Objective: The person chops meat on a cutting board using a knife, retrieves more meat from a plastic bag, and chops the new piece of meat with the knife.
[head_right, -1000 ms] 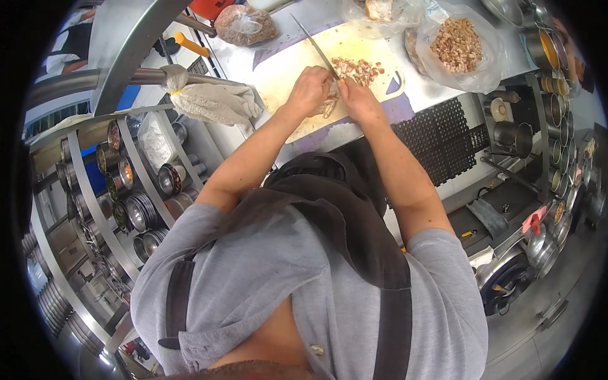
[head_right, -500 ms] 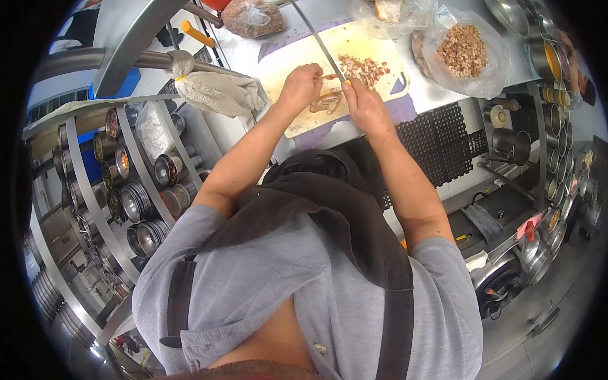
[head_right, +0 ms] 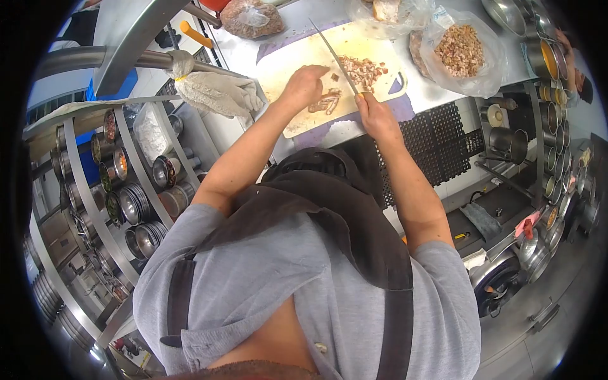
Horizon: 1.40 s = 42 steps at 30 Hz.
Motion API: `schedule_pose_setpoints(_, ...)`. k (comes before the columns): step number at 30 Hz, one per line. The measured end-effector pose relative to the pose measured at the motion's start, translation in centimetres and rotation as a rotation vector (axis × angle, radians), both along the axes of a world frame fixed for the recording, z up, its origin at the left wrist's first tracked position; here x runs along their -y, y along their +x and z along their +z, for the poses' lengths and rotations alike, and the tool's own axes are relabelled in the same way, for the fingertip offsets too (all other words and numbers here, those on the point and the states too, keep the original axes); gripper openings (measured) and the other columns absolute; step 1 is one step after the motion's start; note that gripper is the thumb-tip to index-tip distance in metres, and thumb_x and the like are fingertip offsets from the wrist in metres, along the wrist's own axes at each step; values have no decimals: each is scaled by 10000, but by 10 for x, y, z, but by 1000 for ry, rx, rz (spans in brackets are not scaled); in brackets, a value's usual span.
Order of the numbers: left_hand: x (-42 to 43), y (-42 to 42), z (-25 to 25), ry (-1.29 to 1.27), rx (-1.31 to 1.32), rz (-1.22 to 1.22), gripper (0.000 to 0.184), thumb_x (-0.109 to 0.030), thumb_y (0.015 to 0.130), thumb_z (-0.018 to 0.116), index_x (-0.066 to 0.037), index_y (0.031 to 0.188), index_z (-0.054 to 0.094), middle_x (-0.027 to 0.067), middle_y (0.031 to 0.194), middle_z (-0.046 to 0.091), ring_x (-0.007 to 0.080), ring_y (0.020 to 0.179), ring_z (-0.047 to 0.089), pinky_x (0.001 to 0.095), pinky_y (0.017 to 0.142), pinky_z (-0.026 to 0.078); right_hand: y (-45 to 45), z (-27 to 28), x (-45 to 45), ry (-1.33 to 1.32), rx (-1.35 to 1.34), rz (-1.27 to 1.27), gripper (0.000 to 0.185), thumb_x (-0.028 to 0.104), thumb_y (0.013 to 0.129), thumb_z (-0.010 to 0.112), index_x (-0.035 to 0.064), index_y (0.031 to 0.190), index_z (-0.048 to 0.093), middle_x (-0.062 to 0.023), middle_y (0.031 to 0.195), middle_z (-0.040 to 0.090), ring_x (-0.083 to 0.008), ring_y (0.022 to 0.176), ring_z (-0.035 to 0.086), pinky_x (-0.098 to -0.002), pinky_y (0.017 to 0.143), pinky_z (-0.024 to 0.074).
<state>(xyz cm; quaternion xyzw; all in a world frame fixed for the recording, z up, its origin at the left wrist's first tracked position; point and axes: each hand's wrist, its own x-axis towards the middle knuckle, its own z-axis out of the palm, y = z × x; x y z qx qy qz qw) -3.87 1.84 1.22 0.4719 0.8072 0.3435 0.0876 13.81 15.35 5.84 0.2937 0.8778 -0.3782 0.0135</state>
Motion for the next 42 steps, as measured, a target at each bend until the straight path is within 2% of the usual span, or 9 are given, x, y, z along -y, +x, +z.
schedule_pose_setpoints(2, 6, 7, 10, -17, -24, 43, 240, -105, 802, 603, -7, 999, 699, 198, 956, 683, 371, 907, 623, 439, 864, 495, 5, 8, 1, -47, 6, 38, 363, 353, 1010, 449, 36, 1113, 591, -285, 899, 653, -473, 898, 613, -554, 767, 461)
schedule_pose_setpoints(5, 17, 39, 37, -352, -121, 27, 399, -299, 758, 734, -26, 1042, 676, 150, 1008, 658, 333, 972, 589, 438, 843, 480, 6, 11, 6, -140, 2, 11, 347, 341, 1004, 473, 34, 1107, 596, -285, 872, 649, -471, 876, 614, -551, 750, 460)
schedule_pose_setpoints(11, 24, 55, 23, -218, -197, 68, 338, -240, 760, 710, -56, 1031, 629, 115, 1031, 623, 297, 993, 560, 426, 850, 450, 10, 10, 14, -38, -14, 57, 349, 346, 1004, 480, 35, 1107, 600, -285, 860, 647, -471, 870, 612, -540, 740, 464)
schedule_pose_setpoints(20, 33, 53, 32, -222, -239, 74, 253, -216, 780, 688, -76, 986, 643, 97, 991, 640, 284, 977, 563, 425, 798, 414, 0, 41, 22, -131, -180, 34, 334, 332, 1004, 480, 32, 1100, 591, -278, 826, 645, -480, 824, 609, -537, 708, 470)
schedule_pose_setpoints(21, 34, 54, 29, -223, -234, 73, 252, -214, 780, 689, -79, 987, 643, 95, 994, 639, 282, 977, 562, 423, 808, 410, 0, 27, 22, -133, -180, 35, 334, 332, 1004, 480, 32, 1100, 591, -278, 826, 645, -480, 824, 609, -537, 708, 470)
schedule_pose_setpoints(23, 34, 54, 26, -209, -245, 75, 251, -210, 780, 688, -80, 990, 644, 92, 993, 639, 281, 979, 562, 420, 819, 407, -1, -5, 20, 22, 45, 143, 324, 324, 1005, 475, 28, 1064, 592, -290, 830, 639, -485, 827, 606, -553, 710, 466)
schedule_pose_setpoints(27, 34, 53, 20, -117, -297, 91, 255, -194, 778, 685, -78, 1001, 644, 91, 989, 637, 281, 984, 560, 422, 854, 401, 7, -14, 19, -2, -68, 101, 322, 324, 1006, 470, 27, 1036, 592, -299, 834, 634, -486, 828, 607, -570, 715, 461)
schedule_pose_setpoints(35, 34, 47, 19, -99, -244, 82, 258, -179, 770, 697, -61, 992, 637, 100, 973, 631, 290, 966, 564, 425, 842, 425, -1, 38, 22, -151, -128, 29, 349, 343, 1012, 459, 44, 1135, 590, -294, 872, 643, -481, 871, 607, -539, 746, 465)
schedule_pose_setpoints(42, 33, 46, 14, -74, -263, 65, 237, -171, 774, 690, -61, 975, 634, 95, 949, 629, 285, 948, 571, 416, 807, 448, -8, -15, 28, -20, -10, 139, 352, 347, 1010, 447, 23, 1060, 576, -302, 841, 640, -494, 845, 606, -564, 742, 462)
